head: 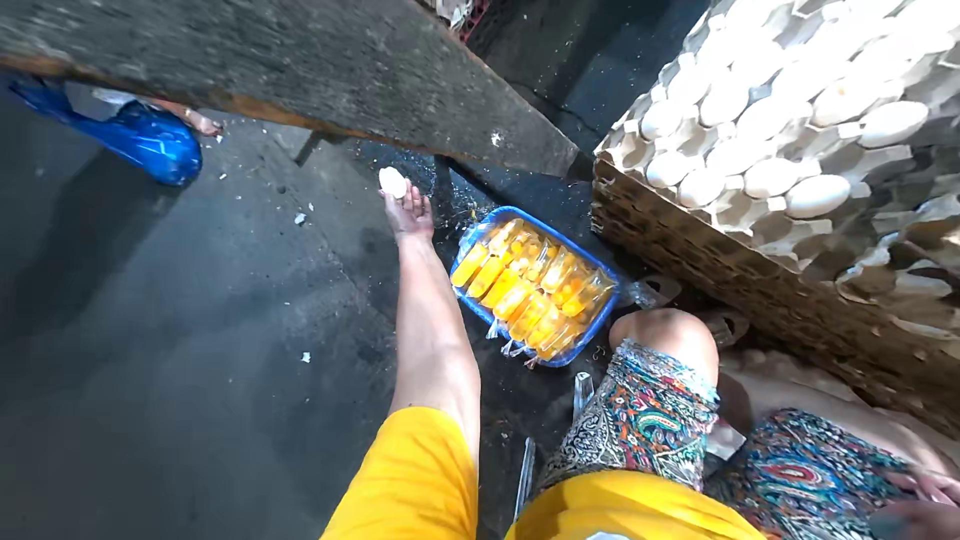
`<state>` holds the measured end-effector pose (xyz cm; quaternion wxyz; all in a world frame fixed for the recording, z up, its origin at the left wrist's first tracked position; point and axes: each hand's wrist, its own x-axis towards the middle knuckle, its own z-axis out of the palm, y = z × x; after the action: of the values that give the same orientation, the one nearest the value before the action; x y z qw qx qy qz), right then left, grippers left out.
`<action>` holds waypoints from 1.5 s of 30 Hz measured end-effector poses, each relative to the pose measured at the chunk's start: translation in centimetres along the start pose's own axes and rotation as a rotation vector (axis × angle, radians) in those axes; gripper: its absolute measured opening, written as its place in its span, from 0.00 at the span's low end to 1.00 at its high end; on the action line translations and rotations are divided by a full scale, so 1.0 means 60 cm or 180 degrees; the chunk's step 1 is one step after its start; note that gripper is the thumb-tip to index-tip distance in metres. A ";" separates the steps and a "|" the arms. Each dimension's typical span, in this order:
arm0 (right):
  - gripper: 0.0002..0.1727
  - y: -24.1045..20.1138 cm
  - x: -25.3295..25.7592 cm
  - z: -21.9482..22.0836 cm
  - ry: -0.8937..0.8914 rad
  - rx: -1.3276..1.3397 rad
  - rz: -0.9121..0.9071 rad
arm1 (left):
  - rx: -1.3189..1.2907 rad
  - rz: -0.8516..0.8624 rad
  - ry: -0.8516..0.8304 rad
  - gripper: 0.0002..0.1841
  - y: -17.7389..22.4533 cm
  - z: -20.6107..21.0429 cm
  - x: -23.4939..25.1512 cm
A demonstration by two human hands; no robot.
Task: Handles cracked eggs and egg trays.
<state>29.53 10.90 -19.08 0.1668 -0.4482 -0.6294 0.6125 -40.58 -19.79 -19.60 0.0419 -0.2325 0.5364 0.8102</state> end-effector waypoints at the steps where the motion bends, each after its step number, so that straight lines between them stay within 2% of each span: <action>1: 0.10 -0.018 -0.001 0.016 0.0059 0.0018 0.0082 | -0.0102 0.0008 -0.0073 0.32 -0.006 -0.003 -0.004; 4: 0.16 -0.066 -0.008 0.059 0.0411 0.0236 0.0431 | -0.0515 -0.0011 -0.0531 0.26 -0.028 -0.027 -0.010; 7: 0.19 -0.085 -0.017 0.077 0.0861 0.1123 0.0623 | -0.0919 -0.0266 -0.1207 0.32 -0.065 -0.046 -0.037; 9: 0.21 -0.069 -0.032 0.069 0.1153 0.1663 0.0670 | -0.0739 -0.0388 -0.1491 0.35 -0.086 -0.034 -0.088; 11: 0.20 -0.037 -0.059 0.045 0.1419 0.1887 0.0761 | -0.0387 -0.0475 -0.1774 0.34 -0.100 -0.011 -0.174; 13: 0.17 -0.005 -0.090 0.018 0.1802 0.1719 0.0939 | -0.0045 -0.0658 -0.2297 0.33 -0.113 0.009 -0.277; 16: 0.20 0.049 -0.134 -0.030 0.2288 0.0400 0.1235 | 0.0077 -0.1105 -0.3136 0.28 -0.148 0.031 -0.419; 18: 0.25 0.091 -0.152 -0.063 0.2198 -0.0522 0.1370 | 0.0209 -0.1404 -0.3560 0.25 -0.168 0.051 -0.509; 20: 0.24 0.128 -0.155 -0.086 0.1957 -0.0775 0.1699 | 0.0448 -0.1677 -0.3725 0.25 -0.185 0.069 -0.599; 24: 0.21 0.181 -0.150 -0.071 0.1774 -0.0055 0.2212 | 0.1227 -0.2198 -0.3808 0.17 -0.219 0.082 -0.773; 28: 0.22 0.237 -0.180 -0.050 0.1587 0.0374 0.2237 | 0.2335 -0.2300 -0.4743 0.22 -0.265 0.081 -0.920; 31: 0.22 0.247 -0.217 -0.049 0.1626 0.0694 0.2362 | 0.2961 -0.2415 -0.5247 0.23 -0.312 0.078 -1.005; 35: 0.22 0.275 -0.257 -0.058 0.1810 0.1099 0.2443 | 0.3608 -0.2566 -0.5355 0.30 -0.389 0.091 -1.062; 38: 0.22 0.291 -0.276 -0.067 0.1945 0.1261 0.2491 | 0.4112 -0.2308 -0.5479 0.32 -0.425 0.088 -1.058; 41: 0.21 0.308 -0.283 -0.072 0.1969 0.1361 0.2600 | 0.4074 -0.2188 -0.5479 0.34 -0.445 0.071 -1.017; 45: 0.22 0.317 -0.271 -0.065 0.2006 0.1668 0.2787 | 0.3606 -0.2593 -0.5074 0.27 -0.445 0.072 -0.983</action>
<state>48.16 -2.04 -30.31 0.1825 -0.7699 -0.1344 0.5966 18.86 5.99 -16.03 0.7526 0.2575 0.5349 0.2850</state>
